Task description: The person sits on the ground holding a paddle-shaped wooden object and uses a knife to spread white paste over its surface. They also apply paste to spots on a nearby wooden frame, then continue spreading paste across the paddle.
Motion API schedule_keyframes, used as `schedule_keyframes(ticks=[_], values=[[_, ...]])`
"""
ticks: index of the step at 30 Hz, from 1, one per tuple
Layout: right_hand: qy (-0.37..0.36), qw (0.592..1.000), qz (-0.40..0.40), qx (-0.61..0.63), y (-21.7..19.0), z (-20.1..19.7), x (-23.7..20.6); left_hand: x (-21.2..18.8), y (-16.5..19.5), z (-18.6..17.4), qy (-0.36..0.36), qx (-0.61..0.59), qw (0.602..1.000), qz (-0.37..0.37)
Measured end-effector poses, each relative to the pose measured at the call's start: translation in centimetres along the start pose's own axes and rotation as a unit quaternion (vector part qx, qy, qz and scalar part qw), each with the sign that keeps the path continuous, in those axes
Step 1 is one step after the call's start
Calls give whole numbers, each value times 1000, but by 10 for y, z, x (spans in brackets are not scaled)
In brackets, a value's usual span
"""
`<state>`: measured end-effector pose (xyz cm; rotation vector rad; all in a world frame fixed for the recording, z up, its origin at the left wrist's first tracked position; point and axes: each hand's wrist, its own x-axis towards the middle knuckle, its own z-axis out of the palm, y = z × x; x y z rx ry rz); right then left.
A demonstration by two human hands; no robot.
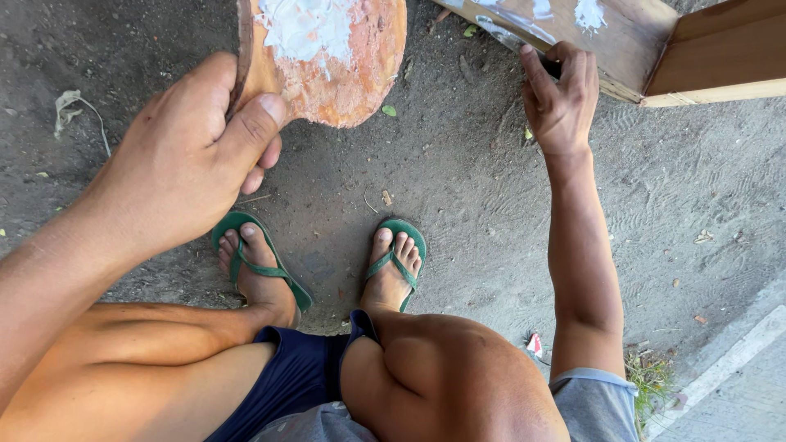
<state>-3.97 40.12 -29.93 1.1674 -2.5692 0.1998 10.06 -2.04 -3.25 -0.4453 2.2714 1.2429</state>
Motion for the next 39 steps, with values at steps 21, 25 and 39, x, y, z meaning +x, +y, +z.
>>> schedule_keyframes(ticks=[21, 25, 39], values=[[-8, 1000, -4, -14, -2, -9, 8, 1, 0, -2, 0, 19, 1000, -11], [14, 998, -22, -49, -4, -7, 9, 0, 0, -5, -16, 16, 1000, -17], [-44, 998, -23, -38, 2, -17, 10, -2, 3, -4, -4, 28, 1000, -11]])
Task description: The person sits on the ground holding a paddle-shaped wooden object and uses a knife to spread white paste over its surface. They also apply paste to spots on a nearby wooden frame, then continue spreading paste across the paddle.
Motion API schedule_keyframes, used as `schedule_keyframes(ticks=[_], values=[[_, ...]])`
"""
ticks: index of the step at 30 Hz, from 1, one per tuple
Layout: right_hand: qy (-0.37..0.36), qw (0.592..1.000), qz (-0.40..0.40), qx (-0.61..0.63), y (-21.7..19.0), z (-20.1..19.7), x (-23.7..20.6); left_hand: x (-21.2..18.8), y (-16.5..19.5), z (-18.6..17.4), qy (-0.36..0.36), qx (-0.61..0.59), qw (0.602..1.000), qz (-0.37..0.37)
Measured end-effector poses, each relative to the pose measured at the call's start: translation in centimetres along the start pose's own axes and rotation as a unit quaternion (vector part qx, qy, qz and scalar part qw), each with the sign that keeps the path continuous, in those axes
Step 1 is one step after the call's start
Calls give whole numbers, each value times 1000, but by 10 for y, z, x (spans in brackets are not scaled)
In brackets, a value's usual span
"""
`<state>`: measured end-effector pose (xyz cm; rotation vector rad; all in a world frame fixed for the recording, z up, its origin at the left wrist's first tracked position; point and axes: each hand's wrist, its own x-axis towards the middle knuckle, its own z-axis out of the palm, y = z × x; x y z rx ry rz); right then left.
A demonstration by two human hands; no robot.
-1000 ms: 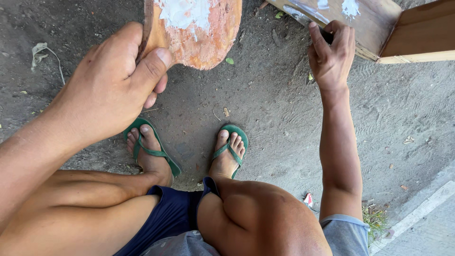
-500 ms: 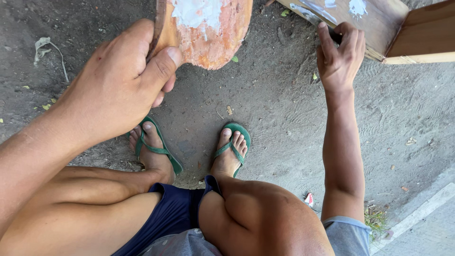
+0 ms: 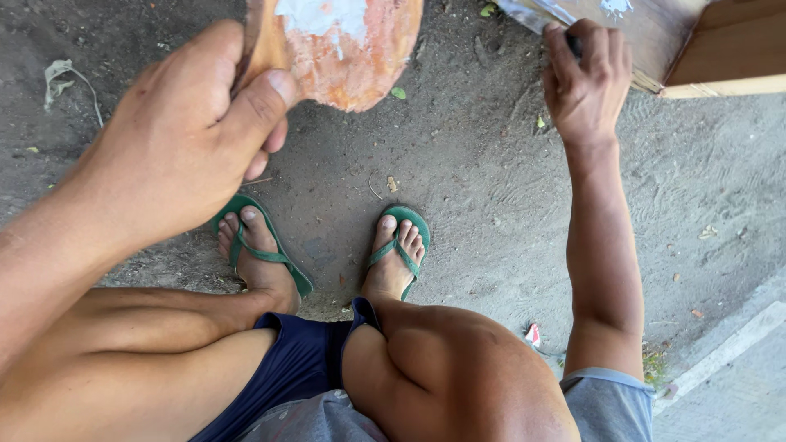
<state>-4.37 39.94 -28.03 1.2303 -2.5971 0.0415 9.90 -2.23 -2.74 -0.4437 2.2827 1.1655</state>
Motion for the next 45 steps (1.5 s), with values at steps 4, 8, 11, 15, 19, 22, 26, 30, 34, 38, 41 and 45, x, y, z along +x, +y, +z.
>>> schedule_keyframes(ticks=[4, 8, 11, 15, 19, 22, 26, 30, 34, 38, 41, 45], values=[[-9, 994, 51, 97, -13, -16, -21, -3, 4, 0, -5, -5, 999, -35], [10, 986, 122, 117, -18, -43, -45, -2, 0, 0, -2, -33, 999, 2], [-3, 990, 106, 91, -18, -52, -47, -1, -4, 5, 3, -33, 999, 11], [0, 995, 66, 79, -23, -45, -24, 2, -2, 7, -4, 16, 1000, -21], [20, 998, 30, 61, -25, -29, 5, 0, 2, 8, -11, 15, 999, -28], [10, 998, 21, 55, -22, -21, 27, -3, -2, 8, -17, 16, 999, -41], [-27, 982, 83, 170, -38, -53, 40, -1, -16, 15, -47, -140, 987, -59], [67, 908, 216, 352, -102, -114, 52, 13, -25, 20, -70, -246, 966, -25], [75, 877, 227, 417, -151, -146, 76, 20, -20, 29, -69, -195, 978, -19], [94, 877, 230, 410, -165, -153, 93, 19, -12, 33, -79, -174, 982, 0], [98, 882, 220, 406, -164, -152, 97, 17, -10, 29, -80, -160, 984, 0], [96, 879, 199, 422, -166, -151, 100, 15, -10, 26, -80, -160, 984, -3]])
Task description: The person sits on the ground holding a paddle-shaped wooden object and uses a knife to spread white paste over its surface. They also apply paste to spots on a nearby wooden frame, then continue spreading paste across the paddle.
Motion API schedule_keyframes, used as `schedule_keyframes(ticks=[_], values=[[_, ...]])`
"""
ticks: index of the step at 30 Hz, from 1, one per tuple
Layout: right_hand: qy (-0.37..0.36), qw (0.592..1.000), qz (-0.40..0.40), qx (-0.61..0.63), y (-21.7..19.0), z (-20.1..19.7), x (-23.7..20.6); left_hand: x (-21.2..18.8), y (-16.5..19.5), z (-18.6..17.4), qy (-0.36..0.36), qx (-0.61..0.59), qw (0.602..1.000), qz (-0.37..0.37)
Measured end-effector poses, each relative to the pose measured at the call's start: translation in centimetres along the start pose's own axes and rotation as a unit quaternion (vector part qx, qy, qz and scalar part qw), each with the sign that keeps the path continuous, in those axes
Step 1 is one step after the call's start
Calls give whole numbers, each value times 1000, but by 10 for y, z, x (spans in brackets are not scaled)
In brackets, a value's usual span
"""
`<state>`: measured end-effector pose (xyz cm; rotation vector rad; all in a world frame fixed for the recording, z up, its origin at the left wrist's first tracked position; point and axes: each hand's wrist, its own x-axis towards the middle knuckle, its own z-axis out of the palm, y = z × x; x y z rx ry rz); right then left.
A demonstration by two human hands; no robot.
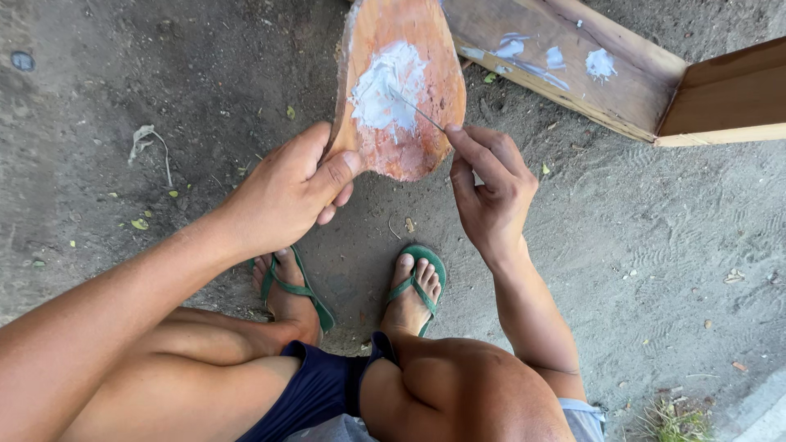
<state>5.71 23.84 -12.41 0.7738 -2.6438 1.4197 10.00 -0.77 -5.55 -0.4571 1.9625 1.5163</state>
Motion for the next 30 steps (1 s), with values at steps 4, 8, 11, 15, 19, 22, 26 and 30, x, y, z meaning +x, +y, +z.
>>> schedule_keyframes(ticks=[4, 8, 11, 15, 19, 22, 26, 30], values=[[-13, 1000, 2, 4, -2, 4, 3, 0, 0, 2, 4, 15, 1000, -4], [-73, 990, 39, 112, 9, -3, -6, -1, 3, 4, 5, 3, 1000, -23], [-93, 994, 28, 51, 37, -32, -30, -2, 5, 8, -9, -35, 998, -43], [-48, 982, -60, -175, 114, -77, -52, -9, 4, -2, 33, 45, 998, -40], [-59, 909, -139, -390, 193, -119, -60, -13, -4, -8, 53, 95, 994, -25], [-64, 886, -167, -429, 224, -136, -70, -12, -9, -5, 60, 107, 992, -30], [-66, 879, -179, -438, 250, -132, -72, -13, -10, -3, 60, 110, 991, -36], [-64, 873, -201, -440, 271, -126, -64, -14, -12, -2, 65, 142, 986, -58]])
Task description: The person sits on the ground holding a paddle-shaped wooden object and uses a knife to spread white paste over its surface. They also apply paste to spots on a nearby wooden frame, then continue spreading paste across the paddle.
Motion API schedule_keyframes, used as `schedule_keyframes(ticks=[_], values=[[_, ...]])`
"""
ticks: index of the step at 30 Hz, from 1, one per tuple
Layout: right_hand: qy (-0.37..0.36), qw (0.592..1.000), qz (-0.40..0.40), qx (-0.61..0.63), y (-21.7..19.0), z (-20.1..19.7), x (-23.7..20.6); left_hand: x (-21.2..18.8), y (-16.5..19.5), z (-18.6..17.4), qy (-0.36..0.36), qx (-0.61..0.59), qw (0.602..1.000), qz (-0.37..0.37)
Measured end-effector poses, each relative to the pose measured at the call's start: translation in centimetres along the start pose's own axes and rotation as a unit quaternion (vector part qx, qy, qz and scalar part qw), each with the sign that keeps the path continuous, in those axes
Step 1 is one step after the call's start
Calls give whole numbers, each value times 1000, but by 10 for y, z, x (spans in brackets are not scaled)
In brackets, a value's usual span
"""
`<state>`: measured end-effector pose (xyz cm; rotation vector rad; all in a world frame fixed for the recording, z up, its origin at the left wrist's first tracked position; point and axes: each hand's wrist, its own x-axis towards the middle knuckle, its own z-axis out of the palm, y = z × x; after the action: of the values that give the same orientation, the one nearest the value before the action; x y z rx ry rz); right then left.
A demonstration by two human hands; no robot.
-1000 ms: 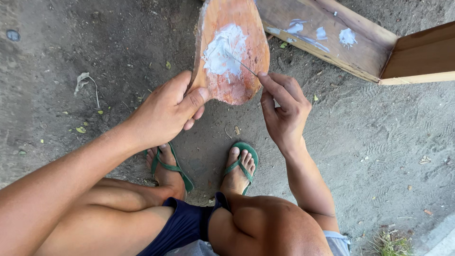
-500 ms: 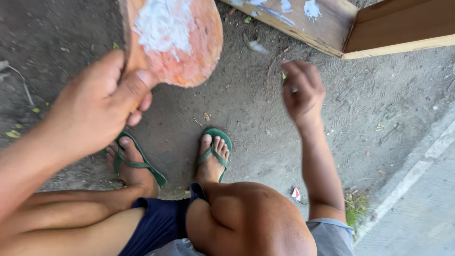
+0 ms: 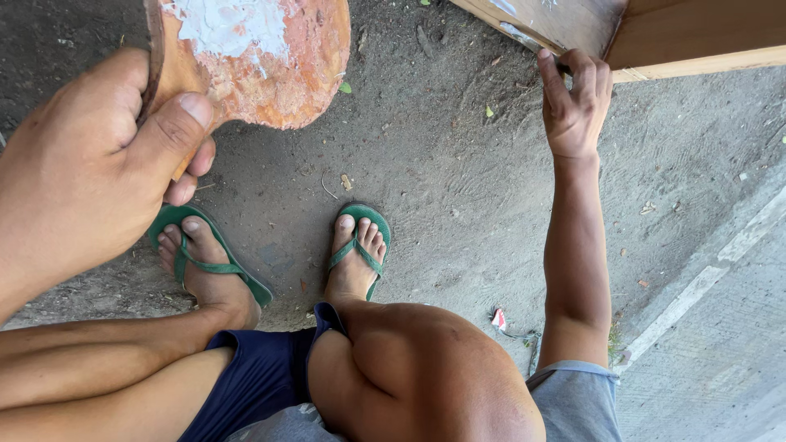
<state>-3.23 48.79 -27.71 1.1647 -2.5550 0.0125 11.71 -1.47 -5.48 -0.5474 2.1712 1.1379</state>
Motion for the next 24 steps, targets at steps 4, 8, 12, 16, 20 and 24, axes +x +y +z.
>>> schedule_keyframes(ticks=[4, 8, 12, 16, 20, 24], values=[[0, 1000, -5, -14, 7, 5, 2, 0, -3, 1, 1, -33, 999, 19], [-12, 1000, 0, 22, 3, -8, -2, 0, -4, 1, 4, -36, 999, 27], [-26, 999, 5, 34, 0, -10, 2, 0, -1, 1, 4, -25, 999, 30], [-28, 1000, 5, 3, 4, -4, 5, -1, 4, 2, 2, 9, 1000, 14], [-30, 999, 0, 26, 6, -5, 2, -5, 8, 0, 2, 38, 999, 2], [-44, 999, -2, 21, 9, -7, 1, -5, 9, 0, 0, 34, 999, -14]])
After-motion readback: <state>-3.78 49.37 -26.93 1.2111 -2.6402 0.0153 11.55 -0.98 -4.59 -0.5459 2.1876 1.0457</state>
